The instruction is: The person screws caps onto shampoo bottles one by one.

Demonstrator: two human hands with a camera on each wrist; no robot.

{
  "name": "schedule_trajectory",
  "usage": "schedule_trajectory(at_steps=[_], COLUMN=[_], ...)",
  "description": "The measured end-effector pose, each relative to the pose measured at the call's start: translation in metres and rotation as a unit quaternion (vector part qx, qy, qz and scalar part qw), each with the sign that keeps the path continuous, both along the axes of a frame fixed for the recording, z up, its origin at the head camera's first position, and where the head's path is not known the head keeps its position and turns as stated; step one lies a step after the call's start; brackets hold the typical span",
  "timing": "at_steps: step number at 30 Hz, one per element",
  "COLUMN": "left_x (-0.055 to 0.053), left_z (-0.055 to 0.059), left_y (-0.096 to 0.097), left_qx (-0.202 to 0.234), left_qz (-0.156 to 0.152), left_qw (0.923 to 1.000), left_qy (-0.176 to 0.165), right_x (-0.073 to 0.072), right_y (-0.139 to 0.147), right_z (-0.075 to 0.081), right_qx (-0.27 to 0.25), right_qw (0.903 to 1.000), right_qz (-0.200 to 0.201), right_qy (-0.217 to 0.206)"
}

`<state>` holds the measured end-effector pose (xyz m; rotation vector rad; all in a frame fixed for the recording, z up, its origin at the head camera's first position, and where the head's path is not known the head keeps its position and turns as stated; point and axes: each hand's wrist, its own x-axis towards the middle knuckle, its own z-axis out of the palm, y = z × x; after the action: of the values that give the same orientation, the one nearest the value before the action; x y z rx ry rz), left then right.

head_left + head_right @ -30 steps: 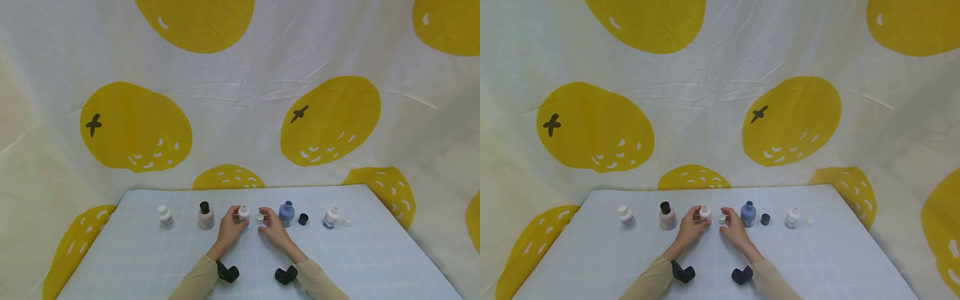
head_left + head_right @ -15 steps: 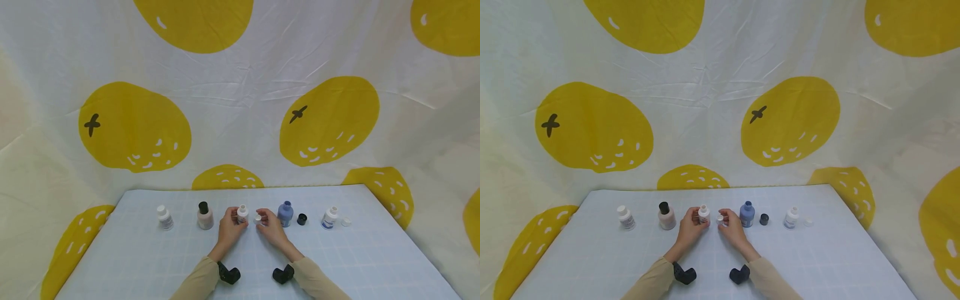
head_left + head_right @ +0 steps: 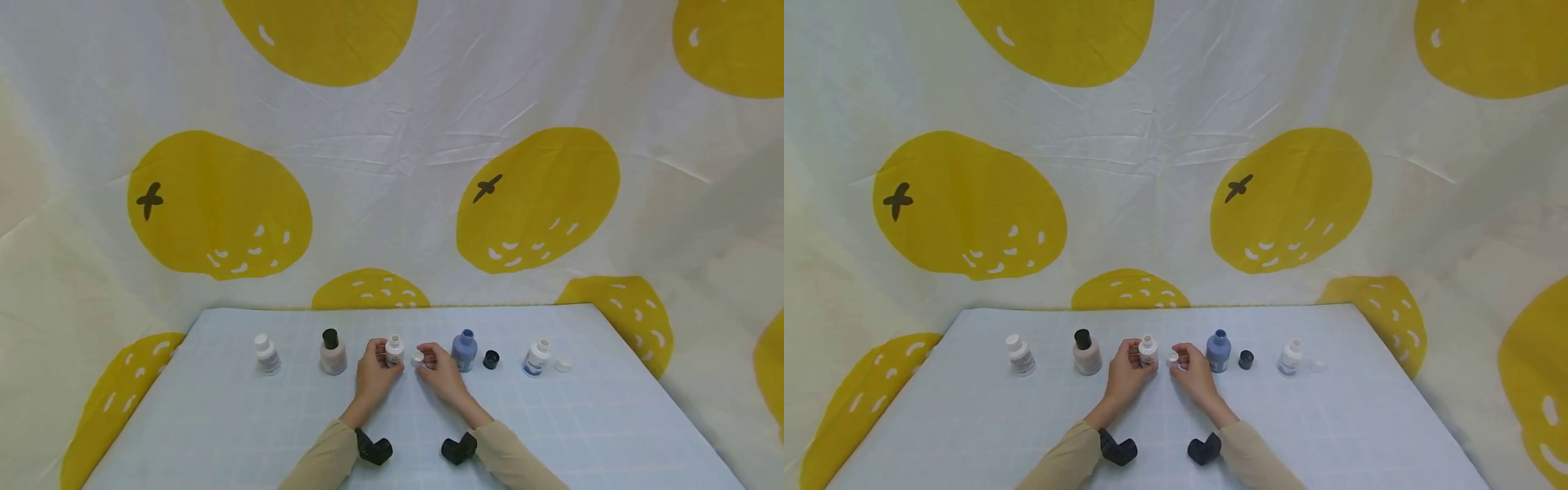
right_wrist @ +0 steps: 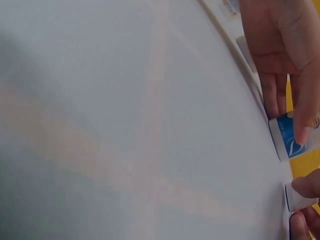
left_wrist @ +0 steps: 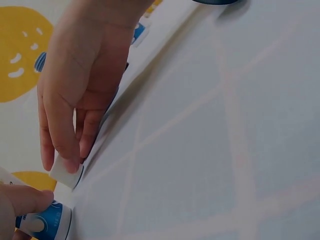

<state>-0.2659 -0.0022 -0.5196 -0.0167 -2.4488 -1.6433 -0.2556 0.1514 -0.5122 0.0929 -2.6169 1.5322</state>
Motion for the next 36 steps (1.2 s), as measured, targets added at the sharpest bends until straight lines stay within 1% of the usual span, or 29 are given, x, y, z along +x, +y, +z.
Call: schedule_trajectory(at_steps=[4, 9, 12, 14, 22, 26, 31, 36], left_x=[0.0002, -0.0012, -0.0007, 0.0004, 0.0045, 0.0042, 0.0056, 0.0071], left_z=[-0.0004, -0.0010, -0.0008, -0.0001, 0.0006, -0.0005, -0.0005, 0.0036], left_y=[-0.0013, -0.0025, -0.0028, -0.0030, -0.0039, -0.0036, -0.0041, -0.0077], left_qx=[0.001, 0.003, 0.006, 0.013, 0.030, 0.032, 0.026, 0.008], left_qz=[-0.008, -0.024, -0.025, -0.021, -0.008, 0.007, 0.028, 0.029], left_qw=[1.0000, 0.9997, 0.9997, 0.9997, 0.9992, 0.9990, 0.9987, 0.9991], left_qy=[-0.003, 0.000, 0.002, 0.002, 0.025, 0.032, 0.033, 0.030], right_x=[-0.0011, -0.0015, -0.0015, -0.0015, 0.0002, 0.0009, 0.0015, 0.0014], right_y=[-0.0012, -0.0025, -0.0031, -0.0035, -0.0046, -0.0056, -0.0066, -0.0061], right_z=[-0.0007, -0.0003, 0.0003, 0.0001, 0.0012, 0.0023, 0.0024, 0.0013], right_qx=[0.010, 0.024, 0.026, 0.028, 0.019, 0.014, 0.013, 0.012], right_qw=[0.9999, 0.9997, 0.9996, 0.9996, 0.9997, 0.9996, 0.9996, 0.9998], right_qz=[-0.004, -0.009, -0.009, -0.007, -0.014, -0.020, -0.024, -0.017], right_qy=[-0.006, 0.002, -0.002, -0.004, -0.010, -0.011, -0.008, -0.001])
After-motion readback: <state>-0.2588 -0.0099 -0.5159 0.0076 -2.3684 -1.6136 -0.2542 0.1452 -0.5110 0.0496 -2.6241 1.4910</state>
